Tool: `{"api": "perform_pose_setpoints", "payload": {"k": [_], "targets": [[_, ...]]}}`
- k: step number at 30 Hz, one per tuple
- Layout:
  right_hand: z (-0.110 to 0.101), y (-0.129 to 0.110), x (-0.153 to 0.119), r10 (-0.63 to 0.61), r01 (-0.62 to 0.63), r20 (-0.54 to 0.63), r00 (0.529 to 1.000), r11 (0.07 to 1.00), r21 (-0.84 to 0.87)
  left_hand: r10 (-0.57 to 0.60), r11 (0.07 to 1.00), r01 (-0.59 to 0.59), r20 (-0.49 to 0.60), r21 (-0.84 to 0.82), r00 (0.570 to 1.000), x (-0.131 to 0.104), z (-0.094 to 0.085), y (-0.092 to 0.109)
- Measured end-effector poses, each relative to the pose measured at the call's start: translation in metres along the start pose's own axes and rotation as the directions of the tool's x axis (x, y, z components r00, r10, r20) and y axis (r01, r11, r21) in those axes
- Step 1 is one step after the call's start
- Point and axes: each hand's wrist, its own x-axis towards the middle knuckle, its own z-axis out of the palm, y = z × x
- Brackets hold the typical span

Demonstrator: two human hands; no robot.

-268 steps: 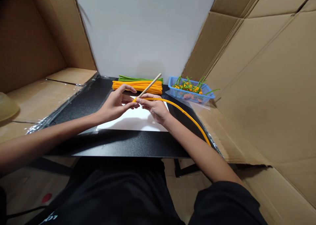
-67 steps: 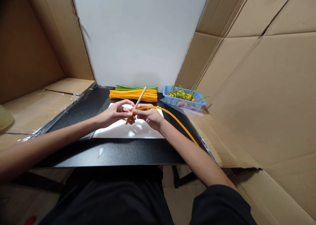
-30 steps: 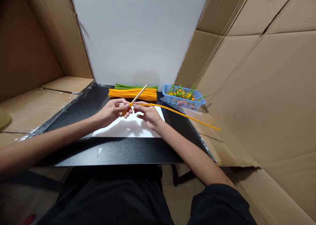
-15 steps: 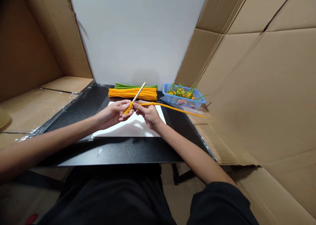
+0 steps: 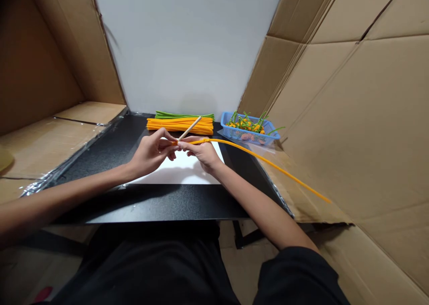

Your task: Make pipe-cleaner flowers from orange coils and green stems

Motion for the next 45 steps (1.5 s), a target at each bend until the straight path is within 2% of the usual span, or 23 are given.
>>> {"api": "perform_pose_setpoints", "payload": {"k": [2, 4, 7, 10, 12, 15, 23, 26, 28, 30, 31, 33, 35, 37, 40, 42, 45], "targets": [[-0.001, -0.002, 0.0, 0.008, -0.008, 0.007, 1.0, 1.0, 0.005, 0.003, 0.999, -0.003, -0.026, -0.032, 1.0, 0.002, 0.0, 0.001], [-0.001, -0.004, -0.001, 0.019, -0.02, 0.023, 1.0, 0.999, 0.036, -0.049, 0.986, 0.046, -0.015, -0.161, 0.999, 0.006, 0.0, 0.004], [-0.002, -0.006, -0.001, 0.028, -0.035, 0.07, 0.997, 0.994, 0.105, -0.217, 0.884, 0.253, 0.134, -0.393, 0.967, 0.014, -0.004, 0.008], [-0.002, -0.005, -0.001, 0.034, -0.052, 0.126, 0.991, 0.989, 0.14, -0.313, 0.72, 0.455, 0.339, -0.524, 0.887, 0.018, -0.009, 0.009], [-0.002, -0.005, -0.002, 0.041, -0.066, 0.16, 0.986, 0.985, 0.157, -0.315, 0.641, 0.498, 0.391, -0.584, 0.865, 0.018, -0.009, 0.008], [-0.001, -0.006, -0.002, 0.043, -0.073, 0.17, 0.985, 0.983, 0.171, -0.305, 0.593, 0.494, 0.39, -0.636, 0.869, 0.015, -0.007, 0.006], [-0.002, -0.007, -0.003, 0.127, -0.176, 0.247, 0.961, 0.966, 0.189, -0.292, 0.628, 0.461, 0.359, -0.627, 0.886, 0.012, -0.001, -0.001], [-0.002, -0.004, -0.001, 0.108, -0.145, 0.211, 0.971, 0.975, 0.17, -0.277, 0.707, 0.426, 0.332, -0.564, 0.902, 0.013, -0.003, -0.001], [-0.001, -0.002, 0.0, 0.072, -0.097, 0.151, 0.986, 0.982, 0.164, -0.242, 0.833, 0.35, 0.287, -0.427, 0.927, 0.013, -0.005, -0.001], [-0.001, 0.001, 0.002, 0.037, -0.049, 0.08, 0.996, 0.987, 0.154, -0.156, 0.966, 0.187, 0.174, -0.18, 0.972, 0.012, -0.007, -0.002], [0.0, 0.002, 0.002, 0.025, -0.031, 0.047, 0.999, 0.99, 0.141, -0.085, 0.996, 0.088, 0.101, -0.031, 0.991, 0.011, -0.008, -0.002], [0.0, 0.004, 0.003, 0.016, -0.015, -0.007, 1.0, 0.994, 0.104, 0.061, 0.97, -0.054, -0.021, 0.236, 0.998, 0.009, -0.008, -0.004], [0.001, 0.004, 0.003, 0.018, -0.015, -0.045, 0.999, 0.997, 0.079, 0.122, 0.93, -0.089, -0.071, 0.356, 0.99, 0.006, -0.006, -0.004], [0.002, 0.004, 0.003, 0.037, -0.032, -0.049, 0.998, 0.995, 0.094, 0.071, 0.951, -0.045, -0.074, 0.307, 0.995, 0.006, -0.004, -0.004], [0.0, 0.002, 0.003, 0.105, -0.101, -0.014, 0.994, 0.982, 0.162, -0.147, 0.989, 0.147, -0.015, 0.009, 0.989, 0.009, -0.002, -0.002], [-0.003, 0.001, 0.003, 0.149, -0.15, 0.022, 0.989, 0.967, 0.208, -0.275, 0.94, 0.285, 0.08, -0.185, 0.958, 0.013, -0.005, 0.0], [-0.007, -0.002, 0.003, 0.186, -0.209, 0.111, 0.976, 0.944, 0.256, -0.333, 0.842, 0.412, 0.266, -0.349, 0.905, 0.018, -0.01, 0.001]]}}
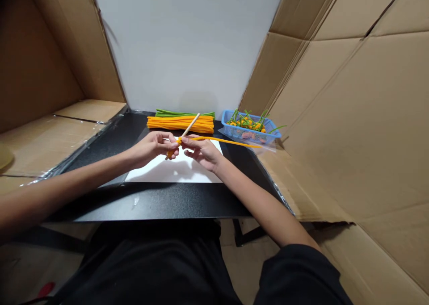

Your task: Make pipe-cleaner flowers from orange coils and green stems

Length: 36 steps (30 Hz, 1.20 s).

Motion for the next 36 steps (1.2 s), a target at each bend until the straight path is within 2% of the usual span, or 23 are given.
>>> {"api": "perform_pose_setpoints", "payload": {"k": [2, 4, 10, 14, 17, 19, 22, 25, 28, 30, 32, 34, 36], "targets": [[-0.001, -0.002, -0.001, 0.021, -0.022, 0.066, 0.998, 1.0, 0.012, -0.049, 0.994, 0.057, 0.095, -0.089, 0.994, 0.0, -0.002, 0.001], [-0.002, -0.003, -0.001, 0.015, -0.016, 0.097, 0.995, 1.0, 0.006, -0.062, 0.988, 0.079, 0.132, -0.132, 0.989, -0.001, -0.002, 0.0], [-0.001, 0.001, 0.002, 0.04, -0.039, 0.035, 0.999, 0.999, -0.018, 0.068, 0.998, -0.068, -0.061, 0.01, 0.996, -0.004, 0.007, -0.008], [-0.002, -0.001, 0.002, 0.039, -0.038, 0.057, 0.998, 0.999, -0.019, 0.068, 0.996, -0.069, -0.037, -0.047, 0.997, -0.003, 0.008, -0.005], [-0.003, -0.003, 0.0, 0.029, -0.03, 0.09, 0.996, 0.999, 0.02, 0.046, 0.984, -0.038, 0.04, -0.177, 0.998, -0.003, 0.005, 0.001], [-0.002, -0.004, -0.002, 0.014, -0.018, 0.136, 0.991, 1.0, 0.025, 0.0, 0.966, 0.037, 0.142, -0.255, 0.99, -0.003, 0.002, 0.004], [0.0, -0.002, -0.005, -0.003, 0.005, 0.199, 0.98, 1.0, -0.006, -0.078, 0.935, 0.18, 0.315, -0.307, 0.946, -0.004, -0.002, 0.004], [0.003, -0.001, -0.006, -0.045, 0.055, 0.18, 0.983, 0.997, -0.051, -0.101, 0.918, 0.229, 0.369, -0.323, 0.924, -0.003, -0.004, 0.003], [0.004, 0.0, -0.005, -0.147, 0.157, 0.096, 0.984, 0.982, -0.102, -0.071, 0.954, 0.136, 0.239, -0.268, 0.968, -0.001, -0.003, -0.001], [0.004, 0.002, -0.002, -0.192, 0.195, 0.036, 0.981, 0.972, -0.133, 0.025, 0.991, -0.015, 0.079, -0.132, 0.997, 0.0, -0.001, -0.004], [0.004, 0.005, 0.0, -0.2, 0.196, -0.008, 0.98, 0.969, -0.15, 0.18, 0.979, -0.176, -0.034, 0.105, 0.983, -0.001, 0.0, -0.007], [0.005, 0.008, 0.002, -0.194, 0.187, -0.027, 0.981, 0.969, -0.16, 0.307, 0.909, -0.274, -0.061, 0.313, 0.95, -0.003, 0.002, -0.01], [0.005, 0.011, 0.002, -0.189, 0.182, -0.031, 0.981, 0.969, -0.17, 0.364, 0.858, -0.312, -0.055, 0.407, 0.93, -0.006, 0.003, -0.013]]}}
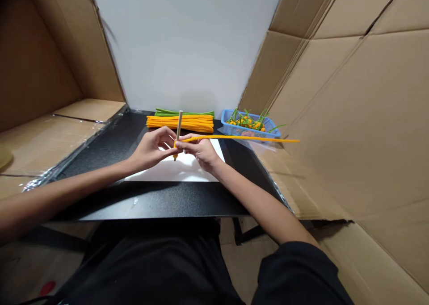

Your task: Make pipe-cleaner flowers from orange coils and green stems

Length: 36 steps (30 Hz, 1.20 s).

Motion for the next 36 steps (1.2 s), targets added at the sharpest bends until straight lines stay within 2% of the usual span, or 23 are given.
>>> {"api": "perform_pose_setpoints", "payload": {"k": [2, 5, 8, 11, 18, 23, 29, 31, 33, 36], "targets": [[0.0, 0.001, -0.001, 0.006, -0.006, -0.004, 1.0, 1.0, -0.009, 0.005, 1.0, -0.005, -0.01, -0.003, 1.0, -0.002, 0.001, -0.001], [-0.001, 0.0, -0.002, 0.023, -0.023, 0.015, 1.0, 1.0, -0.005, -0.057, 0.99, 0.056, 0.002, -0.128, 0.998, 0.0, 0.001, -0.003], [-0.001, -0.002, -0.002, 0.025, -0.025, 0.027, 0.999, 1.0, 0.0, -0.115, 0.955, 0.13, 0.07, -0.265, 0.991, 0.005, -0.001, -0.005], [0.0, -0.002, -0.003, 0.039, -0.039, 0.005, 0.999, 0.999, -0.009, -0.125, 0.94, 0.157, 0.125, -0.302, 0.984, 0.007, -0.003, -0.005], [0.003, -0.005, -0.003, 0.079, -0.069, -0.124, 0.989, 0.994, 0.083, -0.091, 0.987, 0.09, 0.002, -0.136, 0.996, 0.004, -0.002, 0.001], [-0.003, -0.005, 0.001, 0.102, -0.081, -0.187, 0.977, 0.99, 0.116, -0.056, 0.998, 0.056, -0.01, -0.042, 0.998, 0.005, -0.004, 0.001], [-0.002, -0.005, -0.001, 0.005, -0.001, -0.149, 0.989, 1.0, 0.025, -0.151, 0.972, 0.152, 0.021, -0.178, 0.988, 0.003, -0.002, 0.0], [0.0, -0.006, -0.002, -0.029, 0.027, -0.116, 0.993, 1.0, -0.016, -0.17, 0.969, 0.171, 0.019, -0.179, 0.985, 0.002, 0.0, 0.003], [0.001, -0.006, -0.003, -0.055, 0.051, -0.086, 0.995, 0.997, -0.055, -0.144, 0.982, 0.142, -0.006, -0.126, 0.99, 0.0, 0.002, 0.008], [0.002, -0.006, -0.005, -0.103, 0.097, -0.041, 0.994, 0.988, -0.118, -0.026, 1.0, 0.025, -0.082, -0.015, 0.996, 0.0, 0.003, 0.012]]}}
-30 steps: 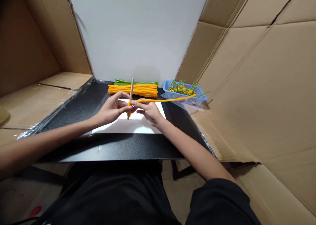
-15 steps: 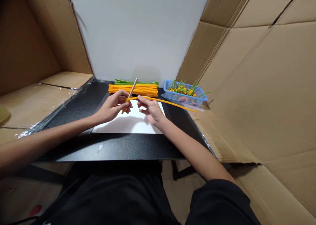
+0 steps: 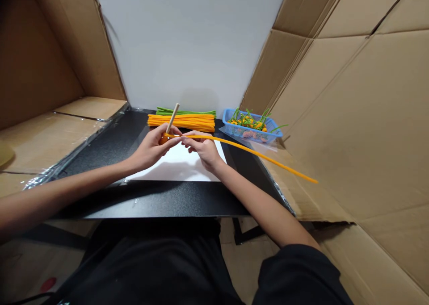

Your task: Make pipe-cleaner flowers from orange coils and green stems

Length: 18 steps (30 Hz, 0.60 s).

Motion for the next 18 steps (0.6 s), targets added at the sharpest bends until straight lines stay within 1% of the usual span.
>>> {"api": "perform_pose_setpoints", "payload": {"k": [2, 4, 8, 10, 13, 15, 18], "targets": [[0.0, 0.0, -0.001, -0.011, 0.012, 0.018, 1.0, 1.0, -0.015, 0.067, 0.996, -0.064, -0.048, 0.063, 0.997, 0.001, -0.001, -0.001], [0.0, 0.001, -0.001, -0.01, 0.01, 0.013, 1.0, 1.0, -0.014, 0.093, 0.99, -0.083, -0.087, 0.115, 0.992, 0.002, -0.004, -0.004], [-0.003, 0.006, 0.002, -0.068, 0.066, -0.041, 0.997, 0.996, -0.059, 0.082, 0.98, -0.059, -0.116, 0.189, 0.99, 0.004, -0.007, -0.01], [-0.004, 0.007, 0.004, -0.117, 0.112, -0.055, 0.992, 0.989, -0.1, 0.047, 0.98, -0.024, -0.112, 0.197, 0.993, 0.004, -0.007, -0.011], [-0.005, 0.004, 0.002, -0.199, 0.185, -0.051, 0.979, 0.962, -0.201, -0.063, 0.99, 0.075, -0.103, 0.116, 0.993, 0.005, -0.005, -0.01], [-0.005, 0.001, 0.0, -0.25, 0.226, -0.049, 0.967, 0.931, -0.288, -0.148, 0.989, 0.148, -0.085, -0.009, 0.985, 0.005, -0.003, -0.007], [-0.005, -0.006, -0.005, -0.319, 0.281, -0.028, 0.947, 0.87, -0.404, -0.261, 0.949, 0.247, -0.046, -0.197, 0.964, 0.005, 0.0, -0.001]]}}
